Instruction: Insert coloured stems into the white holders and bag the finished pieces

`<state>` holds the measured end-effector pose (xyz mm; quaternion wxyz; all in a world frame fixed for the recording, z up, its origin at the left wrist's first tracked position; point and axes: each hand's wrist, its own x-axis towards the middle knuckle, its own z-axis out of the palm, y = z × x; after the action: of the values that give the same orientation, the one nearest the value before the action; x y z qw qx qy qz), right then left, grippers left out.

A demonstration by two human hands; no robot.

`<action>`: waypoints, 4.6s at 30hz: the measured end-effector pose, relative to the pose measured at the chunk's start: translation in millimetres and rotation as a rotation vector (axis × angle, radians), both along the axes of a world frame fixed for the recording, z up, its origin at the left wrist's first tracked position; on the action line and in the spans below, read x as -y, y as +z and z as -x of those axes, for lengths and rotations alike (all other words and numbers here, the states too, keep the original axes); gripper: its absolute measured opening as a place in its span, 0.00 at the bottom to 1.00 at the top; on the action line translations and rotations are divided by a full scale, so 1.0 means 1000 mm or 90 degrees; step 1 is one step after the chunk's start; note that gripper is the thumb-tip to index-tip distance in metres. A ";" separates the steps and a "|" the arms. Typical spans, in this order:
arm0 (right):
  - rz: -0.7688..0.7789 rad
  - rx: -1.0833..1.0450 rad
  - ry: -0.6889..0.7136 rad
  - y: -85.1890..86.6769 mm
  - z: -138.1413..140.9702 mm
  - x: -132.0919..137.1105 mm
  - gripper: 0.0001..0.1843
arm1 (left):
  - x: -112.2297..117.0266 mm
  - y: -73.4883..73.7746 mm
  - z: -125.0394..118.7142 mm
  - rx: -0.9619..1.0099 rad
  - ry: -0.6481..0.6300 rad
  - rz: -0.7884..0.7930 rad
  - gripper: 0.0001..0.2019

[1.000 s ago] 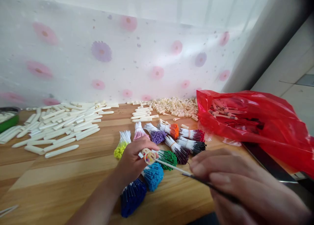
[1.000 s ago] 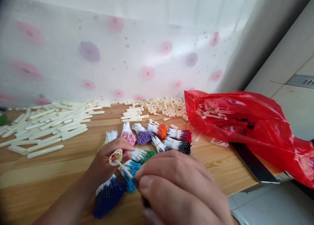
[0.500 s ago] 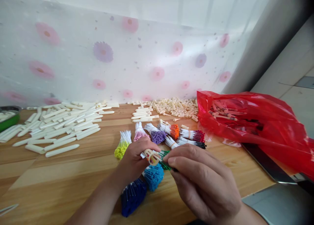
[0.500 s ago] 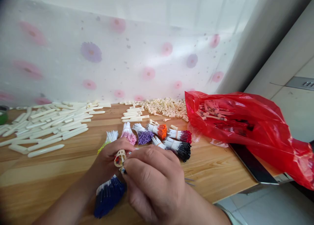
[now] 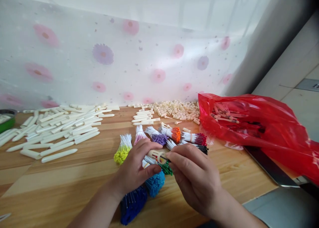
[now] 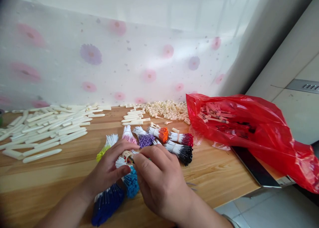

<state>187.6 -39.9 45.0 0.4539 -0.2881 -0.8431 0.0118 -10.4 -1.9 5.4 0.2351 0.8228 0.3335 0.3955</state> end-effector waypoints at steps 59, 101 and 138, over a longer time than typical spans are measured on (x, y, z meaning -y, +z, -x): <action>0.269 0.333 -0.423 -0.068 -0.060 -0.029 0.11 | -0.012 -0.012 -0.010 -0.120 0.232 -0.069 0.05; 0.480 -0.270 -0.317 -0.078 -0.094 -0.034 0.11 | -0.011 -0.021 -0.042 -0.233 0.028 -0.016 0.13; 0.253 -0.286 0.076 -0.031 0.023 -0.051 0.05 | -0.005 -0.005 -0.009 0.239 0.201 0.150 0.04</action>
<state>164.3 11.1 14.5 0.5623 -0.3116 -0.7182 0.2664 -1.7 3.2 0.8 0.3224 0.6398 0.4519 0.5315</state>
